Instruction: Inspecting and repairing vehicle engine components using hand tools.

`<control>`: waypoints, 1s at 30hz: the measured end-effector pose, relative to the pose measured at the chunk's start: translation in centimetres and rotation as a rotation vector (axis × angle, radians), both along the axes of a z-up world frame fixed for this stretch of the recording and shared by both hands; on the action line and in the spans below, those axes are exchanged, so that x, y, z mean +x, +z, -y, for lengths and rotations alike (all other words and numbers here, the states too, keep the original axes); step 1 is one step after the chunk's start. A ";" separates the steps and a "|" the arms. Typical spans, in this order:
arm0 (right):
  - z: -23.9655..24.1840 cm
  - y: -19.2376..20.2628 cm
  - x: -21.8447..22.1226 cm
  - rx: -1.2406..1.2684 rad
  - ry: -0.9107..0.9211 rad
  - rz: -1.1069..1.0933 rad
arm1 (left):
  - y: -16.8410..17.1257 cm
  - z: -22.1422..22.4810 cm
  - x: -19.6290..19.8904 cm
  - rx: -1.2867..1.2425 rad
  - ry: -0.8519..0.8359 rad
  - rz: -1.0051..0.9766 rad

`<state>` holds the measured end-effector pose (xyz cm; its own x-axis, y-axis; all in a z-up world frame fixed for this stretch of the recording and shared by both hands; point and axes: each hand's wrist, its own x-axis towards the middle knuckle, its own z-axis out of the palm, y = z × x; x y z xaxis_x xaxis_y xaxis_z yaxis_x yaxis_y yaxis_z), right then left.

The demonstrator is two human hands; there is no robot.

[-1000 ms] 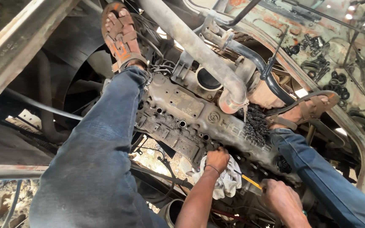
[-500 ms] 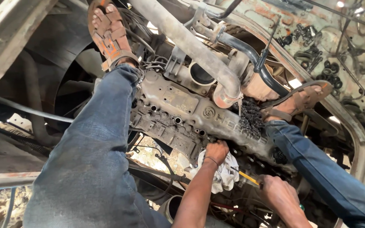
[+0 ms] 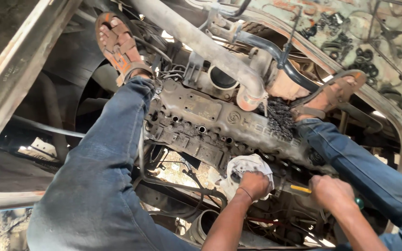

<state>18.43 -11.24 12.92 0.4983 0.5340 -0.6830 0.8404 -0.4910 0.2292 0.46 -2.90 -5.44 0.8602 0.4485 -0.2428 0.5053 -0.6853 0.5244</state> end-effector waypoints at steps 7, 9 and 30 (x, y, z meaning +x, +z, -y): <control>0.1 0.6 0.7 -0.003 -0.067 -0.002 | -1.2 4.0 1.7 0.111 -0.222 0.043; -0.4 0.8 0.1 -0.040 -0.064 -0.014 | -1.0 4.3 2.0 0.129 -0.263 0.037; -1.6 1.4 -2.1 0.110 -0.065 -0.059 | -1.4 0.1 0.4 -0.020 0.130 -0.227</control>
